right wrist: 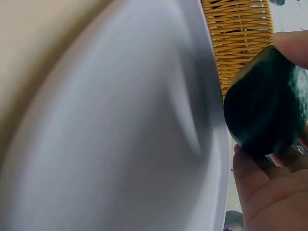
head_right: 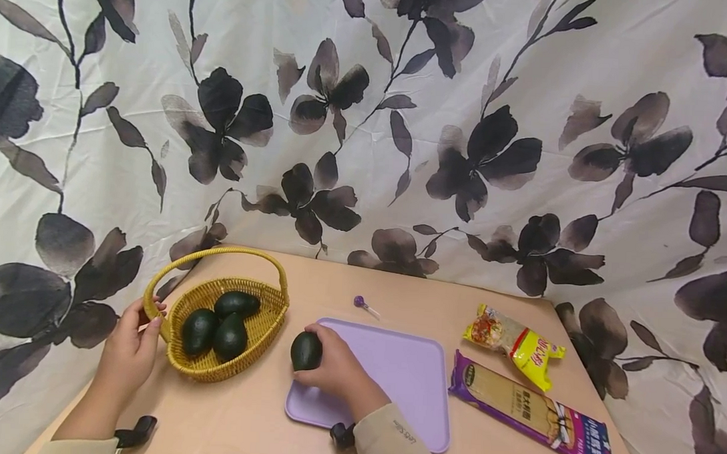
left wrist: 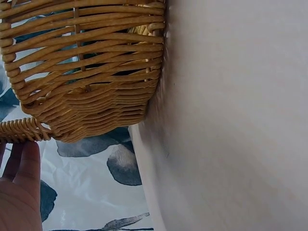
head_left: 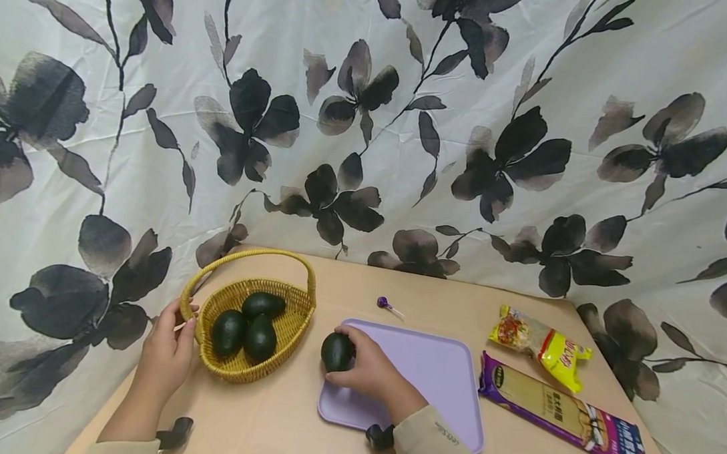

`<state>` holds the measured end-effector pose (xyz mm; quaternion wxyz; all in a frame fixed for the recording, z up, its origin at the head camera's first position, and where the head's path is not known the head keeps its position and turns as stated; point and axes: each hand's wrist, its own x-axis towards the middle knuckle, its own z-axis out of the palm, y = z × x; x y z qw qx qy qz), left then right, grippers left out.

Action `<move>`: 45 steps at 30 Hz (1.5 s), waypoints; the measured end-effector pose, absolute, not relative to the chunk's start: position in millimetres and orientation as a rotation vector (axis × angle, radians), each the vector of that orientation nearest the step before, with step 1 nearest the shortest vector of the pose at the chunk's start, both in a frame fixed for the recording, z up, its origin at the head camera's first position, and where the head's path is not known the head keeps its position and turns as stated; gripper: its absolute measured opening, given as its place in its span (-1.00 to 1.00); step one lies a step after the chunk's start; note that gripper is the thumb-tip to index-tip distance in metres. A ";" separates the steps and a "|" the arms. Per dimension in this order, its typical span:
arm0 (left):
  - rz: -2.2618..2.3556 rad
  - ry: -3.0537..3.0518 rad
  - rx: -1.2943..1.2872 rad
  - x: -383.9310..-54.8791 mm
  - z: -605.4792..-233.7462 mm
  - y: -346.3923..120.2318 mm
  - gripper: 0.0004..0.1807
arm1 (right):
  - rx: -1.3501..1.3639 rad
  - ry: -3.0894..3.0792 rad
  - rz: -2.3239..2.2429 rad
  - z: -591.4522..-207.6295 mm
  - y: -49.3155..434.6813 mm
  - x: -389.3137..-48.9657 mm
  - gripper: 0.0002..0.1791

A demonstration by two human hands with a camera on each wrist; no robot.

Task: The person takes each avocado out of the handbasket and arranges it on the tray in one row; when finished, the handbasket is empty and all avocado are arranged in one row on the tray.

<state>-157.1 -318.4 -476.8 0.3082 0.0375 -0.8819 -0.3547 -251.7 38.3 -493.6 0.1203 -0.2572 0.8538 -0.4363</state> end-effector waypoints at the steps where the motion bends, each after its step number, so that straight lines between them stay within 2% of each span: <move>1: -0.939 -2.333 0.103 -156.8 -476.9 -318.6 -0.53 | -0.749 2.498 -1.269 -494.9 38.6 -251.6 -0.05; 24: -0.923 -2.330 0.105 -153.7 -475.9 -323.5 -0.54 | -0.793 2.533 -1.339 -511.8 46.3 -243.8 0.00; 45: -0.953 -2.326 0.088 -157.1 -476.5 -319.9 -0.54 | -0.653 2.565 -1.394 -516.5 43.4 -245.4 -0.02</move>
